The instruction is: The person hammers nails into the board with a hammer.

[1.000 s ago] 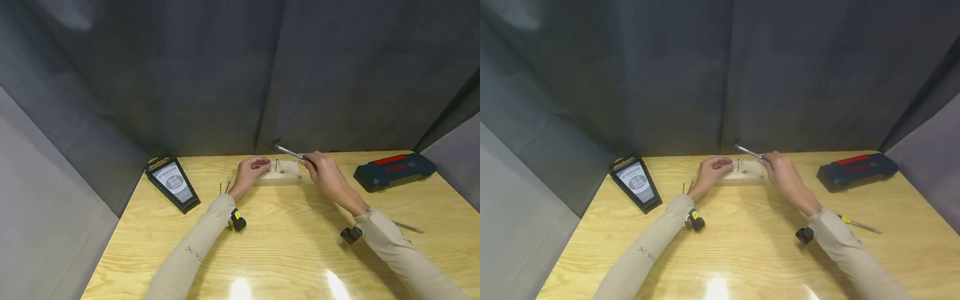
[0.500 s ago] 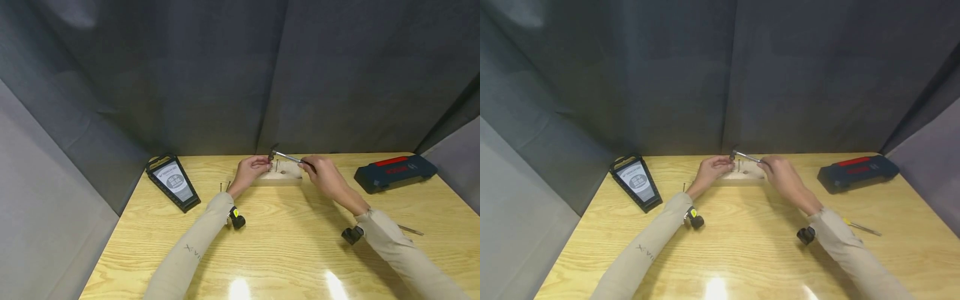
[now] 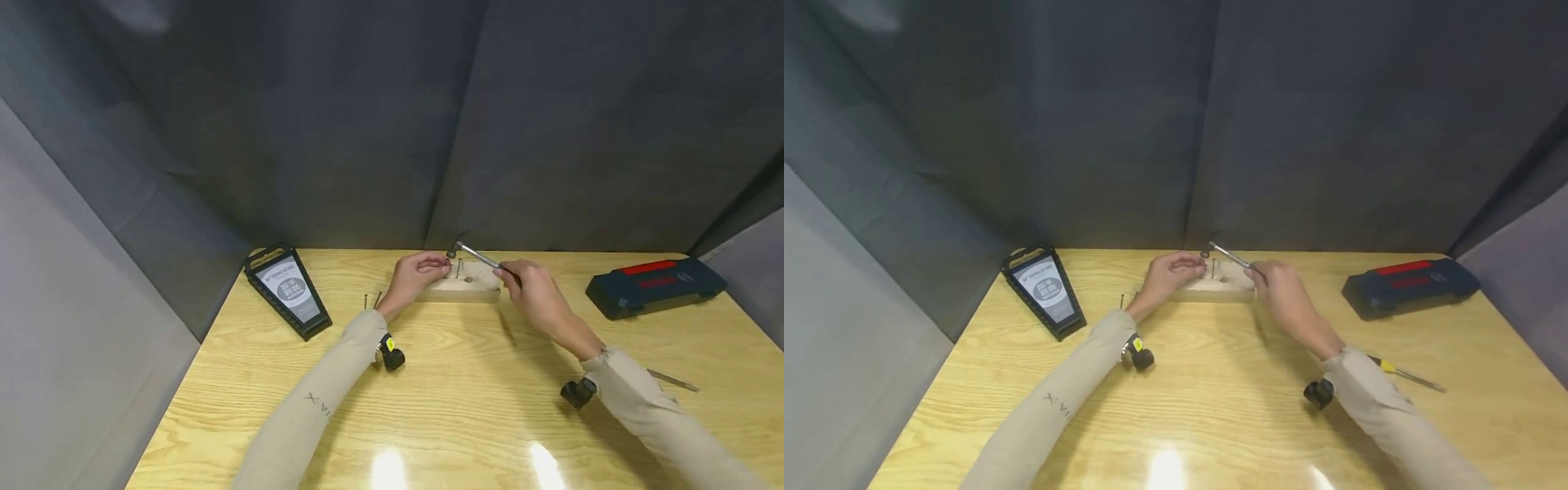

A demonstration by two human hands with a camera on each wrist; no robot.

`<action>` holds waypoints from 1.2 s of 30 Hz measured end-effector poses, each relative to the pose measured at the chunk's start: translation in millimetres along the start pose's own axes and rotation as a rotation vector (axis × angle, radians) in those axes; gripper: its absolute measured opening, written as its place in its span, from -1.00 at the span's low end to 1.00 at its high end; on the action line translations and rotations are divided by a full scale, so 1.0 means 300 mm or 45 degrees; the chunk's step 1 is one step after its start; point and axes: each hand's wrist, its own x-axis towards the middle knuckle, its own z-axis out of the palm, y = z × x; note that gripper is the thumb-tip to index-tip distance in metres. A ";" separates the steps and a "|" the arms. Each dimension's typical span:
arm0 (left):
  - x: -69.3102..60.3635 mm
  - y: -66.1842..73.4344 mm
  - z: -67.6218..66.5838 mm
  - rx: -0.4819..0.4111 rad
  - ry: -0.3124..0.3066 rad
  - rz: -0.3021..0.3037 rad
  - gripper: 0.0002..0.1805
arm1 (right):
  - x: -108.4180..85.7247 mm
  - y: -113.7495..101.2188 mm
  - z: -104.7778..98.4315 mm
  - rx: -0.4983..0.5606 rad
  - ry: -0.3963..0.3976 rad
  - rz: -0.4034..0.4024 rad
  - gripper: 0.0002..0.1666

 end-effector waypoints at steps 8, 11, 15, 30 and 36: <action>0.006 -0.003 0.002 0.017 0.017 0.019 -0.77 | 0.012 0.002 -0.005 -0.012 0.081 -0.049 -0.85; 0.004 -0.004 0.001 0.031 0.031 0.019 -0.77 | 0.009 0.004 0.005 -0.026 0.014 -0.058 -0.86; -0.002 -0.007 0.002 0.048 0.042 0.014 -0.77 | 0.004 -0.006 0.000 -0.020 -0.050 -0.032 -0.85; -0.007 -0.002 0.009 0.090 0.050 0.013 -0.79 | 0.003 -0.028 0.015 0.083 0.232 -0.077 -0.87; -0.002 -0.004 0.010 0.072 0.043 0.027 -0.79 | -0.013 -0.040 0.022 -0.005 0.052 -0.036 -0.84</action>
